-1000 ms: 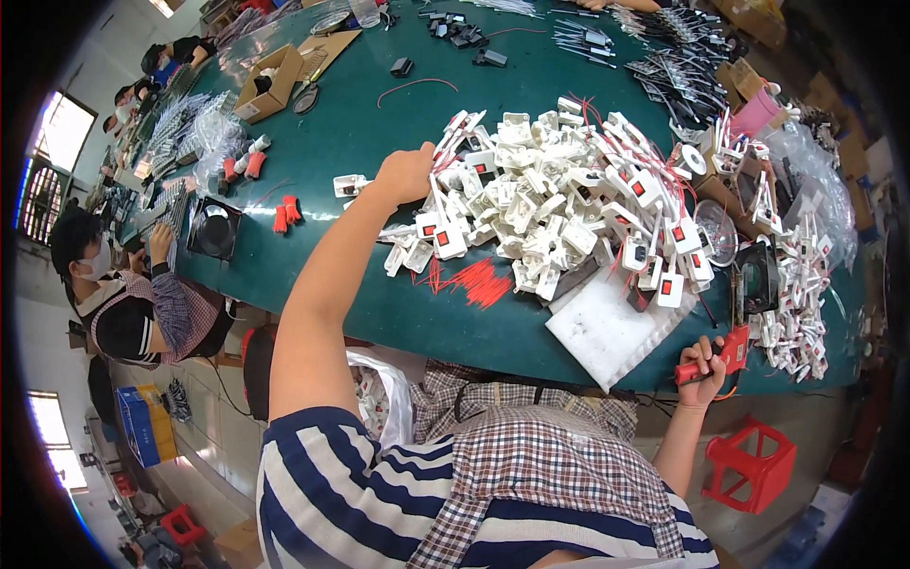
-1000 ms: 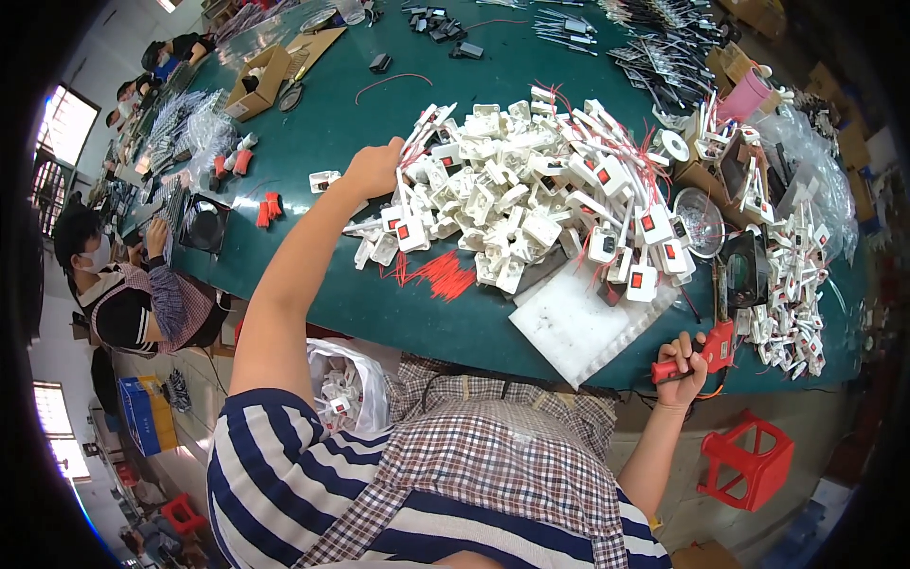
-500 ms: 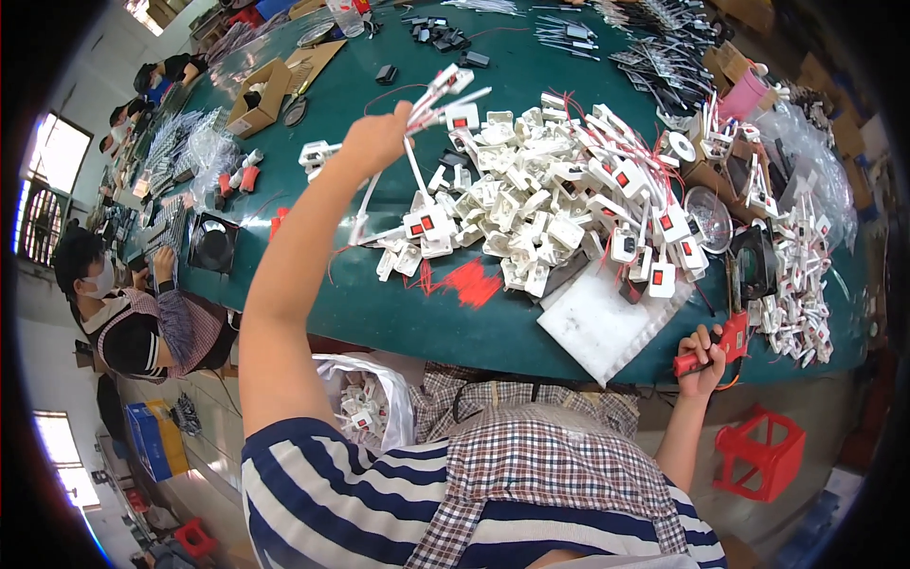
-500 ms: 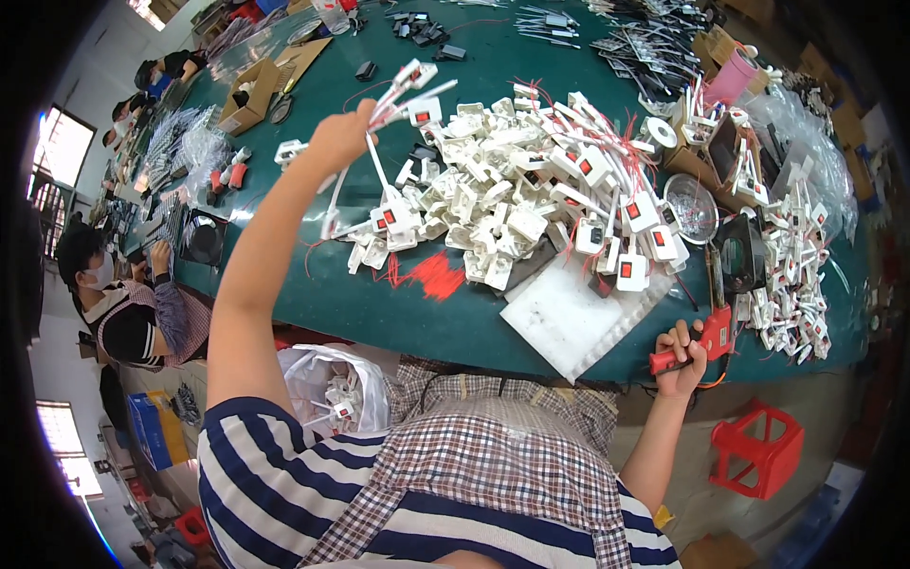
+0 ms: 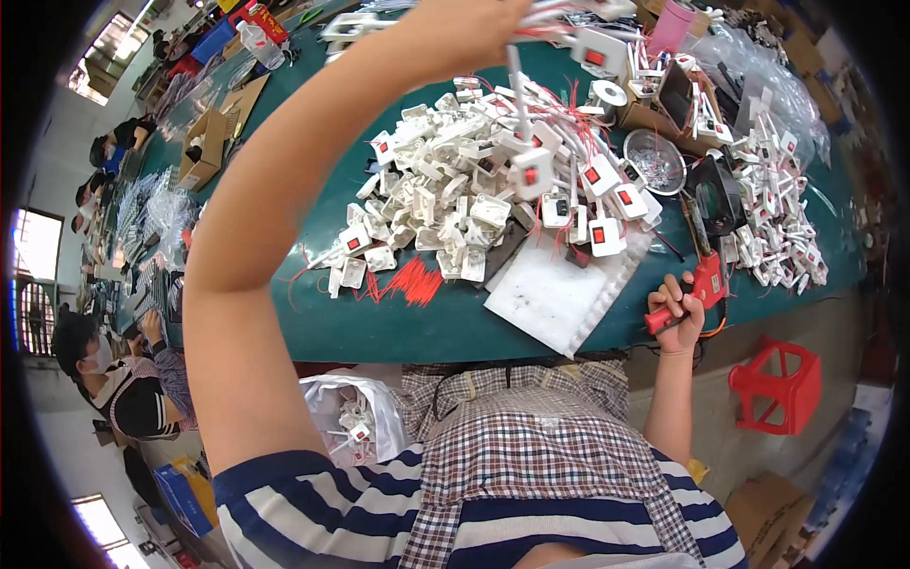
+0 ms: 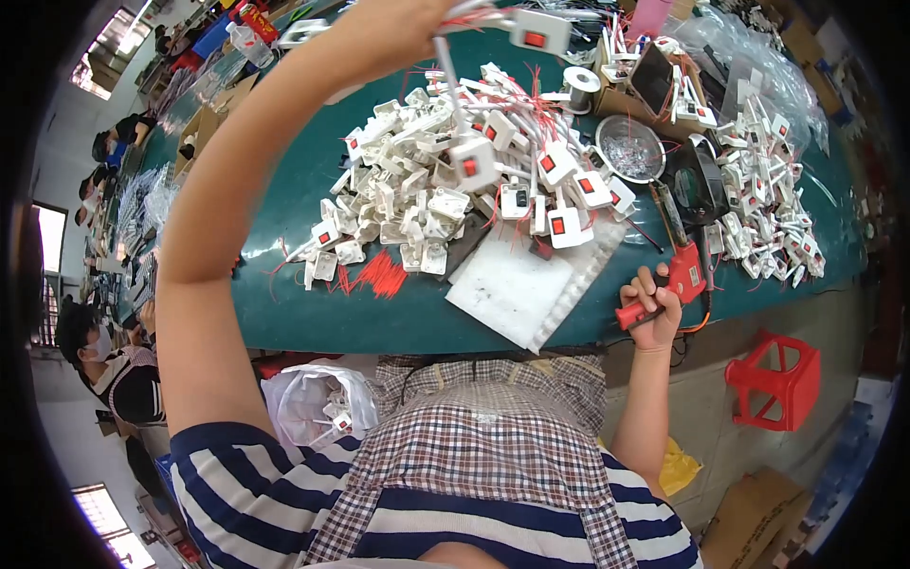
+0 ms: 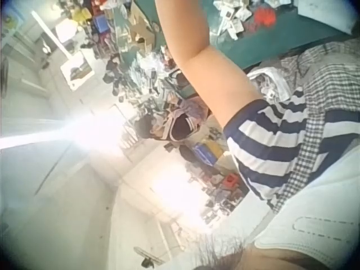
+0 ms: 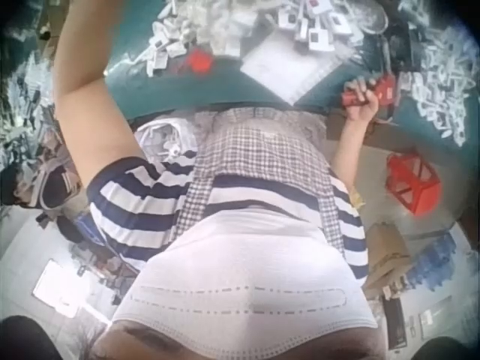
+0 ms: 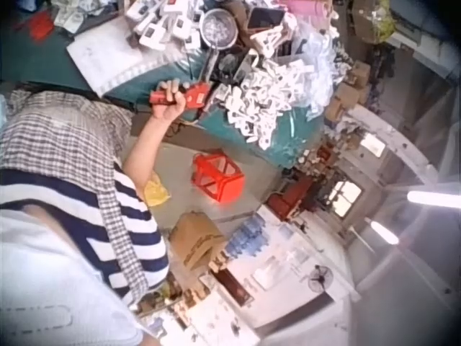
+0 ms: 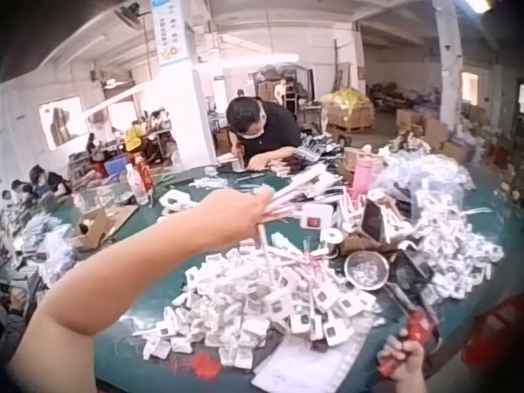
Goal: The person solders wires onto small electrical switches using a soldering iron and soldering wire.
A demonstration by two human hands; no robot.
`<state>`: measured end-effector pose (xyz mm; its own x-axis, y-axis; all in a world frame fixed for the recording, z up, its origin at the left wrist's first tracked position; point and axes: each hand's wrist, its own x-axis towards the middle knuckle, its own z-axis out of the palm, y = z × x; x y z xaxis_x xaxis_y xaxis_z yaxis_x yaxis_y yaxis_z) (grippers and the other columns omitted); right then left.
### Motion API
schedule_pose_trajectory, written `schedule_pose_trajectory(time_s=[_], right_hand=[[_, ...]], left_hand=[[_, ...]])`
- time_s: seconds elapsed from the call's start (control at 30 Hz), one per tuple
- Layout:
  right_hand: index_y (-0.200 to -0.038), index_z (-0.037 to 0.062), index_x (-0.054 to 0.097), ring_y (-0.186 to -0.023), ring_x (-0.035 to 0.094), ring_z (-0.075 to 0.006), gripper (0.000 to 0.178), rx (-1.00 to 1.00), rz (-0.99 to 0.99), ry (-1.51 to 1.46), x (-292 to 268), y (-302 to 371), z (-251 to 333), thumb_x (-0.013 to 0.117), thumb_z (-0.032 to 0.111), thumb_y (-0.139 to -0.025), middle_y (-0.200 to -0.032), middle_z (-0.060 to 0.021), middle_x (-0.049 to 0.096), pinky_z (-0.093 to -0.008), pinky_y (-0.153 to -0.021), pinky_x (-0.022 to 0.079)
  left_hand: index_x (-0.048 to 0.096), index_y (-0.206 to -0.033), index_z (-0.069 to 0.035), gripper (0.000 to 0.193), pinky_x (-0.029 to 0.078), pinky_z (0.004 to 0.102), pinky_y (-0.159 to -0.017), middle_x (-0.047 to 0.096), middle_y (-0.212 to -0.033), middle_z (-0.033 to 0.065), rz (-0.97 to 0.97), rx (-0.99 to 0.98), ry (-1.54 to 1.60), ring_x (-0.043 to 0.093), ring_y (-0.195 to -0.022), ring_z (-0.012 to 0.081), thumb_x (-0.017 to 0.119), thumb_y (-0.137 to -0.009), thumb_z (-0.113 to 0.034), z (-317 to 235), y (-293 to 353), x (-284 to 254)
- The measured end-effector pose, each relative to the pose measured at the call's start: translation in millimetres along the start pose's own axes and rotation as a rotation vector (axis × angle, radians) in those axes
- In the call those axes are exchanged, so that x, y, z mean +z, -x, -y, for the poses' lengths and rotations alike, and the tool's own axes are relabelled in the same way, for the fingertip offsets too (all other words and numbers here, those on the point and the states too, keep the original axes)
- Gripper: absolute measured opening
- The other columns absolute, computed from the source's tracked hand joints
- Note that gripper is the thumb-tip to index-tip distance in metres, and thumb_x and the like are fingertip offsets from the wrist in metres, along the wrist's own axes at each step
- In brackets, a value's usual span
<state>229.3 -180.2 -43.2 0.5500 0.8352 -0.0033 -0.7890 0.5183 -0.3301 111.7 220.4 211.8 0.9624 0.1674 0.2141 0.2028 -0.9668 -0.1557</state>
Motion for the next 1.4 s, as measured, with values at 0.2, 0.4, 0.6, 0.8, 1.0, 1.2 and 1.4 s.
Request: schedule_pose_trajectory(time_s=[0.2, 0.4, 0.6, 0.8, 1.0, 1.2, 1.4], right_hand=[[-0.104, 0.0097, 0.051, -0.059, 0.044, -0.0072, 0.027, -0.002, 0.002, -0.015, -1.9, 2.5, 0.2, 0.057, 0.001, -0.079, -0.079, -0.0020, 0.044, -0.0296, -0.083, 0.043], [-0.103, 0.0097, 0.051, -0.059, 0.044, -0.0071, 0.026, 0.003, 0.019, -0.025, 0.8, -0.3, -0.1, 0.057, 0.001, -0.079, -0.080, -0.0020, 0.044, -0.0304, -0.083, 0.043], [-0.102, 0.0094, 0.051, -0.059, 0.044, -0.0070, 0.026, -0.009, 0.022, -0.022, -2.1, -0.1, -0.3, 0.057, -0.001, -0.079, -0.079, -0.0019, 0.043, -0.0305, -0.083, 0.043], [-0.103, 0.0092, 0.051, -0.060, 0.044, -0.0075, 0.026, -0.023, 0.012, -0.017, 0.2, 2.0, -0.3, 0.055, -0.002, -0.080, -0.080, -0.0019, 0.043, -0.0313, -0.083, 0.043], [-0.106, 0.0085, 0.051, -0.060, 0.044, -0.0078, 0.028, -0.012, 0.011, -0.012, -0.3, 0.5, 0.5, 0.055, -0.002, -0.080, -0.080, -0.0023, 0.043, -0.0312, -0.083, 0.043], [-0.107, 0.0085, 0.051, -0.060, 0.045, -0.0078, 0.028, -0.007, -0.011, 0.013, -1.0, -0.5, 0.4, 0.055, -0.002, -0.081, -0.080, -0.0022, 0.043, -0.0313, -0.083, 0.043], [-0.107, 0.0088, 0.050, -0.060, 0.046, -0.0078, 0.029, -0.004, -0.033, 0.038, 0.8, -2.1, -0.6, 0.055, -0.001, -0.081, -0.081, -0.0022, 0.043, -0.0316, -0.083, 0.044]], left_hand=[[0.044, -0.108, -0.009, 0.040, 0.050, 0.0454, -0.058, 0.064, -0.073, 0.0145, 0.219, 0.247, 0.060, 0.065, -0.068, 0.0354, 0.068, -0.079, -0.021, -53.6, -25.7, 62.4], [0.051, -0.115, -0.009, 0.047, 0.050, 0.0452, -0.075, 0.058, -0.105, 0.0163, 0.379, 0.233, 0.177, 0.062, -0.093, 0.0344, 0.072, -0.077, -0.025, -60.3, -29.9, 84.3], [0.051, -0.131, -0.015, 0.070, 0.047, 0.0394, -0.094, 0.045, -0.131, 0.0147, 0.424, 0.232, 0.379, 0.051, -0.117, 0.0310, 0.079, -0.068, -0.024, -31.7, -32.3, 58.7], [0.058, -0.123, -0.007, 0.048, 0.050, 0.0370, -0.088, 0.063, -0.116, 0.0114, 0.247, -0.144, 0.556, 0.062, -0.103, 0.0248, 0.070, -0.078, -0.020, 83.7, 15.2, 76.0], [0.061, -0.118, -0.007, 0.052, 0.049, 0.0351, -0.088, 0.064, -0.112, 0.0134, 0.618, -0.479, 0.396, 0.062, -0.102, 0.0264, 0.065, -0.066, -0.008, 155.9, 123.1, 158.8], [0.043, -0.141, -0.017, 0.089, 0.039, 0.0394, -0.103, 0.041, -0.137, 0.0184, 0.562, -0.595, 0.773, 0.043, -0.125, 0.0334, 0.071, -0.056, -0.022, 136.5, 151.8, 188.1], [0.059, -0.122, -0.015, 0.068, 0.045, 0.0399, -0.093, 0.050, -0.121, 0.0130, 0.639, -0.523, 0.400, 0.052, -0.110, 0.0307, 0.074, -0.056, -0.025, 139.9, 142.2, 190.7]])
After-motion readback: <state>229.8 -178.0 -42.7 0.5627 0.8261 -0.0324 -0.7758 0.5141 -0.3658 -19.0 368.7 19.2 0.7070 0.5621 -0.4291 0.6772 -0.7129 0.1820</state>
